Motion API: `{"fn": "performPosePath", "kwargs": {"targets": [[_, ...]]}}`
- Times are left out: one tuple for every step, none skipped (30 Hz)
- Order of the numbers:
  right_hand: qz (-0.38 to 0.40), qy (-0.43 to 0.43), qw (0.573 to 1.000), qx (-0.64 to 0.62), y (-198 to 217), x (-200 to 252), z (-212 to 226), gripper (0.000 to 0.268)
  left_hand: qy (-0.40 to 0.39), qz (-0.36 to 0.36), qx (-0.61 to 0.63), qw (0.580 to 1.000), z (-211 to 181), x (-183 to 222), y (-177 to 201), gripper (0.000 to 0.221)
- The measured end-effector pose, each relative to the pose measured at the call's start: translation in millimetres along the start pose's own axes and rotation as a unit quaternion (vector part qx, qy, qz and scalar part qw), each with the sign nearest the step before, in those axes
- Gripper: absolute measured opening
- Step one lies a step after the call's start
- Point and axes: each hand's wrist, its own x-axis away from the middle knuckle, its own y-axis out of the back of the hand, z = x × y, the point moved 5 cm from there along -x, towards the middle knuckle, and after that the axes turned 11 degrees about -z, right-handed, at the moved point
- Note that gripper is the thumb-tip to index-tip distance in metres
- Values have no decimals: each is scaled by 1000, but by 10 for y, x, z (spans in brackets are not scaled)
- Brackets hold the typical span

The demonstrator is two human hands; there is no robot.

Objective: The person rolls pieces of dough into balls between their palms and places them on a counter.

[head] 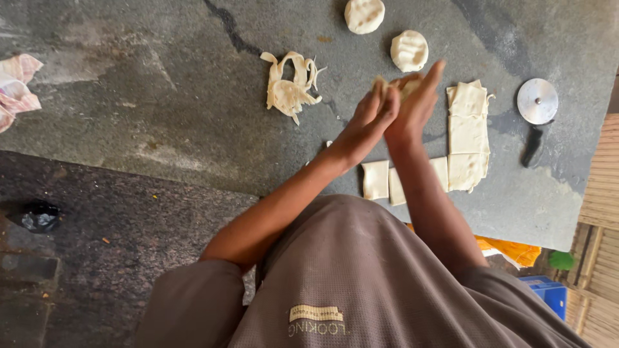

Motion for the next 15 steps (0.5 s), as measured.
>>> {"fn": "performPosePath", "kwargs": {"targets": [[-9, -24, 999, -28, 21, -171, 31, 71, 5, -13, 15, 1000, -11, -3, -12, 94], [11, -66, 996, -65, 30, -272, 27, 67, 10, -26, 30, 999, -20, -7, -28, 91], [33, -105, 988, -106, -4, -359, 38, 63, 11, -37, 43, 998, -40, -49, -26, 90], [54, -143, 977, -146, -46, -396, 51, 59, 42, -61, 47, 996, -22, -64, 5, 86], [77, -158, 973, -148, -50, -363, 66, 56, 77, -83, 52, 992, 16, -28, 41, 83], [100, -171, 969, -150, -61, -281, 84, 52, 113, -104, 58, 986, 64, -7, 85, 80], [124, -187, 963, -151, -84, -168, 111, 49, 123, -112, 85, 982, 94, -6, 124, 77], [151, -211, 953, -159, -107, -52, 161, 46, 134, -120, 112, 977, 131, -5, 168, 75], [179, -236, 940, -167, -125, 77, 212, 45, 145, -131, 138, 971, 169, 3, 226, 74], [207, -261, 926, -175, -127, 209, 255, 45, 165, -137, 140, 967, 215, 15, 283, 73], [229, -231, 936, -135, -112, 311, 301, 42, 185, -144, 140, 962, 254, 30, 356, 71], [250, -200, 943, -94, -92, 395, 333, 42, 205, -151, 141, 957, 290, 49, 421, 70], [269, -167, 947, -53, -74, 452, 351, 45, 214, -147, 125, 958, 317, 72, 458, 70], [283, -160, 944, -55, -64, 497, 353, 45, 222, -143, 109, 958, 343, 104, 489, 69], [294, -152, 942, -56, -44, 534, 354, 46, 231, -137, 93, 959, 368, 138, 511, 69]]}}
